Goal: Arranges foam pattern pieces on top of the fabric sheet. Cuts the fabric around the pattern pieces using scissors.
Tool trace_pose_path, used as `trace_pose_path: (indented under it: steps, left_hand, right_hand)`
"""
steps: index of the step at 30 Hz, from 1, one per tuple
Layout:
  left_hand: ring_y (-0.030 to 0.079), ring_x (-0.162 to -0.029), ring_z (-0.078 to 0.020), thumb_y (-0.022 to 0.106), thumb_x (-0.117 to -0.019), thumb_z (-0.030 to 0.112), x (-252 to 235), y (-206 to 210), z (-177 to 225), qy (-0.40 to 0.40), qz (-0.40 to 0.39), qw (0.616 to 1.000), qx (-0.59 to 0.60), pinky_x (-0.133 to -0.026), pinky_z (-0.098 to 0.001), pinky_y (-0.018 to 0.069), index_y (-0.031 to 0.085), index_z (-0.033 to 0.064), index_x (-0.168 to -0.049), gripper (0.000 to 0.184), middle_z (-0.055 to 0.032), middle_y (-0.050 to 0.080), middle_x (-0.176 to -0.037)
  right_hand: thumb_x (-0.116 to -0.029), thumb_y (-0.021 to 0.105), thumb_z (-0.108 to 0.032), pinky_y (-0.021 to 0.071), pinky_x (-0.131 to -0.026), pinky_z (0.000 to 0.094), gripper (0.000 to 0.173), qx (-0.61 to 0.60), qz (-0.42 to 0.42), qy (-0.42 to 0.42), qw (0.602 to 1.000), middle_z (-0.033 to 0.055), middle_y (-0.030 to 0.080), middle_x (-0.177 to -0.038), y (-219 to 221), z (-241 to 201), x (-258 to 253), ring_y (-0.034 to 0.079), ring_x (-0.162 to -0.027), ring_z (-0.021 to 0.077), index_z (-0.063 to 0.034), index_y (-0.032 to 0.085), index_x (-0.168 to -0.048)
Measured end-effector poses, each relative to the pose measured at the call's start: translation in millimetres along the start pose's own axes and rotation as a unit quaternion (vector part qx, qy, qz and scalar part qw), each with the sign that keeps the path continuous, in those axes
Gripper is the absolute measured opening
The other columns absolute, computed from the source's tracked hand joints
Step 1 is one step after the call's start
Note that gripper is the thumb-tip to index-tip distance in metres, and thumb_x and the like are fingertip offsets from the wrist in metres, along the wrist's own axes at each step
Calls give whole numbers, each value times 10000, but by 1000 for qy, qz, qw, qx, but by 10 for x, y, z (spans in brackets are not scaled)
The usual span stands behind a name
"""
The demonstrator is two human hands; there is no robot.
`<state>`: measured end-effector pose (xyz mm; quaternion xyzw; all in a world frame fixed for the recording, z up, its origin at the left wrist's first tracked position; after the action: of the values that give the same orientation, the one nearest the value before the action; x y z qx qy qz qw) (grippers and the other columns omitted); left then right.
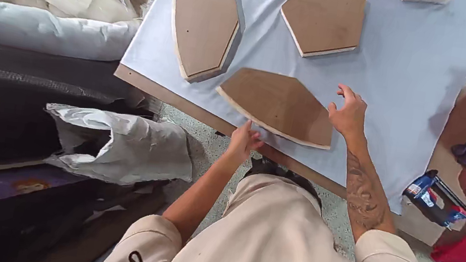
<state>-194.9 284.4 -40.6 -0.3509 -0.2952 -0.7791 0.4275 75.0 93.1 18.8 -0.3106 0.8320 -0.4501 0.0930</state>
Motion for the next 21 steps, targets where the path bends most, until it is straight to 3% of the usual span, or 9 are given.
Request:
trace_pose_path:
  steps: [2,6,8,10,14,16,19,21]
  left_hand:
    - [708,-923,-266,484,-1085,335,130,-232,-265,-6,7,998,-67,-802,-488,622,491,0,-1365,436,-149,665,-1082]
    - [720,-838,-234,523,-1073,209,447,-447,-713,26,-26,977,-210,-777,-435,627,588,-52,-1229,311,-152,713,-997]
    - [721,-800,-213,522,-1071,182,516,-182,-849,46,-73,961,-262,-759,-418,630,586,-70,-1232,306,-145,717,-972]
    - [720,-771,-200,519,-1070,185,489,163,-882,85,-140,934,-319,-734,-402,638,590,-62,-1217,297,-125,720,-958]
    - [733,-792,-186,525,-1070,203,454,982,-728,199,-282,834,-431,-752,-368,643,620,-39,-1199,290,-96,741,-978]
    - [742,-802,-178,551,-1061,219,427,1419,-634,257,-313,777,-482,-772,-371,642,646,-26,-1185,290,-92,758,-997]
    - [731,-797,-136,560,-1059,237,490,2018,-559,329,-301,724,-526,-776,-342,634,645,-25,-1209,314,-83,752,-999]
    - [724,-775,-111,547,-1062,218,626,2410,-652,350,-289,724,-519,-760,-316,631,636,-39,-1204,307,-75,747,-985]
  right_hand:
    - [-998,600,-204,511,-1012,595,448,-6,2,20,1000,176,663,-1294,36,268,113,646,-1184,353,-65,564,-1422]
    - [-1017,553,-222,572,-984,386,373,-81,4,96,992,105,697,-1254,113,761,1185,691,-1102,188,-78,645,-1348]
    - [-998,570,-199,578,-955,355,342,-75,88,152,982,94,711,-1223,-109,1127,1830,696,-1070,170,-85,684,-1300]
    - [-984,588,-199,592,-919,347,345,-64,216,246,943,90,723,-1181,-493,1594,2426,702,-1041,167,-72,689,-1288]
    - [-994,624,-303,613,-877,436,403,-106,445,427,780,109,728,-1127,-1533,2540,3611,719,-1002,201,-59,638,-1314]
    - [-939,711,-414,607,-864,509,574,-84,514,473,711,143,716,-1173,-1901,3133,4128,719,-1009,266,-65,584,-1377]
    - [-751,842,-586,468,-1012,669,1020,-15,487,558,672,273,547,-1410,-2233,3978,4666,542,-1271,470,-64,425,-1522]
    - [-703,847,-650,440,-1003,724,1167,-35,429,608,667,342,499,-1430,-2339,4416,4868,493,-1300,547,-34,347,-1559]
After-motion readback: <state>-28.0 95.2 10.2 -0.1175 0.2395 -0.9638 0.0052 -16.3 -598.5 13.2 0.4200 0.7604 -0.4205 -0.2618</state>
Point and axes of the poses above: each hand's wrist, its own x-axis away from the middle knuckle, its own y-axis out of the palm, z = x × y, the point moved 2 cm from there along -x, towards the middle knuckle
